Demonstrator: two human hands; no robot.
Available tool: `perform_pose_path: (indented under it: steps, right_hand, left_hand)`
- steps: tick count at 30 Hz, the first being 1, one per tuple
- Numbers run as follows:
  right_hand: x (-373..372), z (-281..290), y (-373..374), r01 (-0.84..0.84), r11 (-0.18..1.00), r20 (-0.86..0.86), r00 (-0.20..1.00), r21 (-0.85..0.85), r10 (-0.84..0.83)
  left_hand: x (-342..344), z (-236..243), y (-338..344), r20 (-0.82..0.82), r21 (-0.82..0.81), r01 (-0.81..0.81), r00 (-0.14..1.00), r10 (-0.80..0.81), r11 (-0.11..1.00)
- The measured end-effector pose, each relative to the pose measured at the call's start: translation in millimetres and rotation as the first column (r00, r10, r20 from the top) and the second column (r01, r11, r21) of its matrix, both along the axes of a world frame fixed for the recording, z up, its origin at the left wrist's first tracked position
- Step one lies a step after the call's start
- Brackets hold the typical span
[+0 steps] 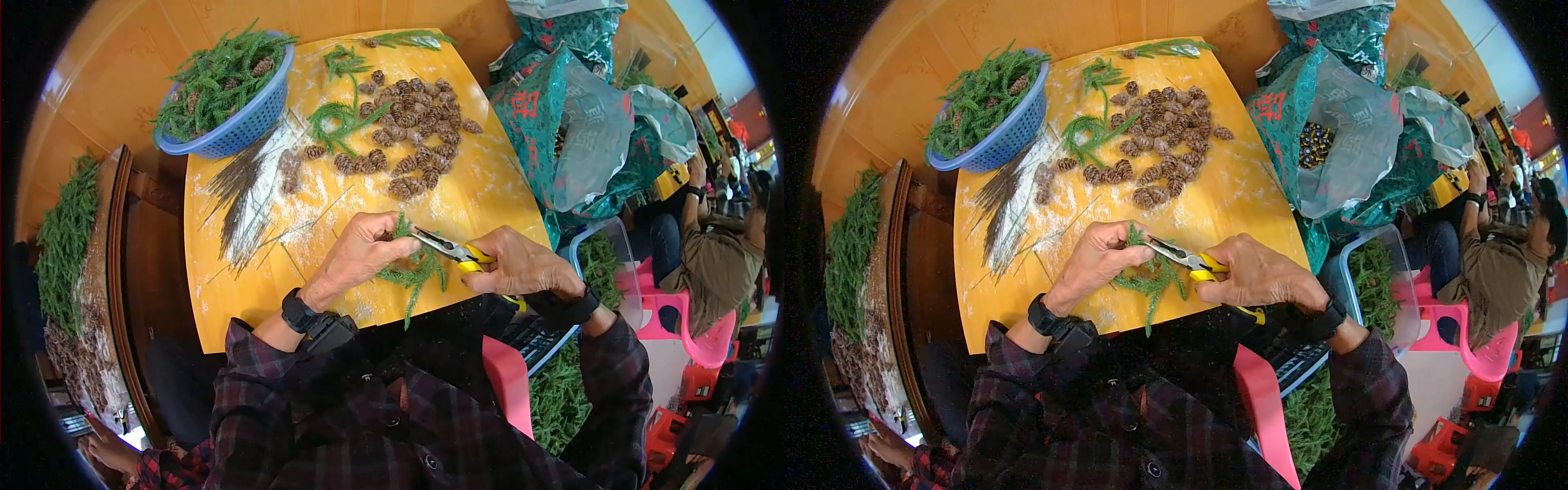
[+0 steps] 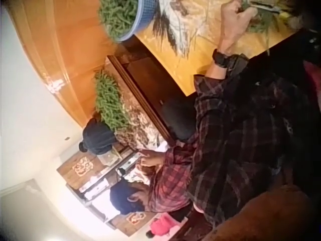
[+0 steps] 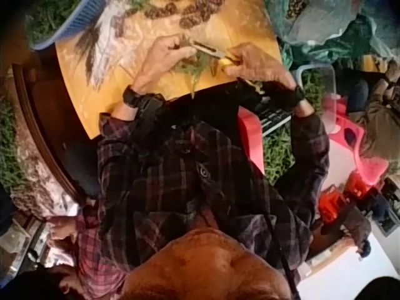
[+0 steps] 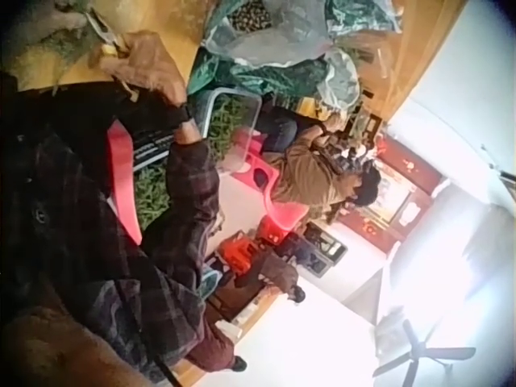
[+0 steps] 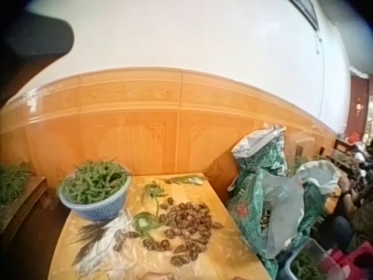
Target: The person assembles a wreath by threading wire through pinecones and wrapping them around pine branches. They use pliers to cut and twist the wire, repeating the process to form a circular arrangement.
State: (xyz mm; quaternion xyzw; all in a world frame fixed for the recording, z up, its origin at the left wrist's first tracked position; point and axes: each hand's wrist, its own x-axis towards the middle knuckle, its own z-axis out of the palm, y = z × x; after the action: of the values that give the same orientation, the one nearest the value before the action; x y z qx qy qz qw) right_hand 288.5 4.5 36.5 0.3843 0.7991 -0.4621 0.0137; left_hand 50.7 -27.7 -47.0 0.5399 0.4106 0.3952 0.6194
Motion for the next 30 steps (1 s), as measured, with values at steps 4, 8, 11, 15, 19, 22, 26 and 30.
perform_pose_path:
  steps: [4, 8, 11, 15, 19, 22, 26, 30]
  right_hand:
    - [3, -5, -2, -0.022, 0.999, -0.006, 1.0, -0.03, 0.022]
    - [4, -10, 1, -0.025, 0.997, -0.023, 0.999, -0.07, 0.024]
    - [7, -20, -1, -0.051, 0.997, -0.054, 0.997, -0.055, 0.048]
    - [9, -37, 0, -0.062, 0.991, -0.171, 0.984, -0.122, 0.041]
    - [10, -34, 4, 0.013, 0.974, -0.244, 0.967, -0.225, -0.069]
    - [20, -32, 12, 0.115, 0.991, -0.152, 0.98, -0.074, -0.125]
    - [30, -48, 20, 0.159, 0.884, 0.036, 0.98, 0.44, -0.195]
    - [27, -54, 13, 0.121, 0.712, 0.065, 0.972, 0.692, -0.228]
  left_hand:
    - [1, 4, -5, 0.074, -0.057, 0.025, 0.997, -0.021, 0.998]
    - [-4, 1, 0, 0.03, -0.05, 0.05, 0.998, -0.049, 0.997]
    - [-4, -4, 3, -0.045, -0.004, 0.068, 0.997, -0.068, 0.998]
    - [-2, 0, 5, -0.055, 0.066, 0.092, 0.995, -0.088, 0.994]
    - [-1, 0, 10, -0.151, 0.354, -0.002, 0.987, 0.06, 0.935]
    - [-4, 9, 7, -0.014, 0.003, -0.064, 0.998, 0.064, 0.998]
    - [-5, 9, 3, 0.083, -0.026, -0.112, 0.99, 0.114, 0.993]
    - [-4, 8, 3, 0.118, -0.022, -0.072, 0.99, 0.074, 0.997]
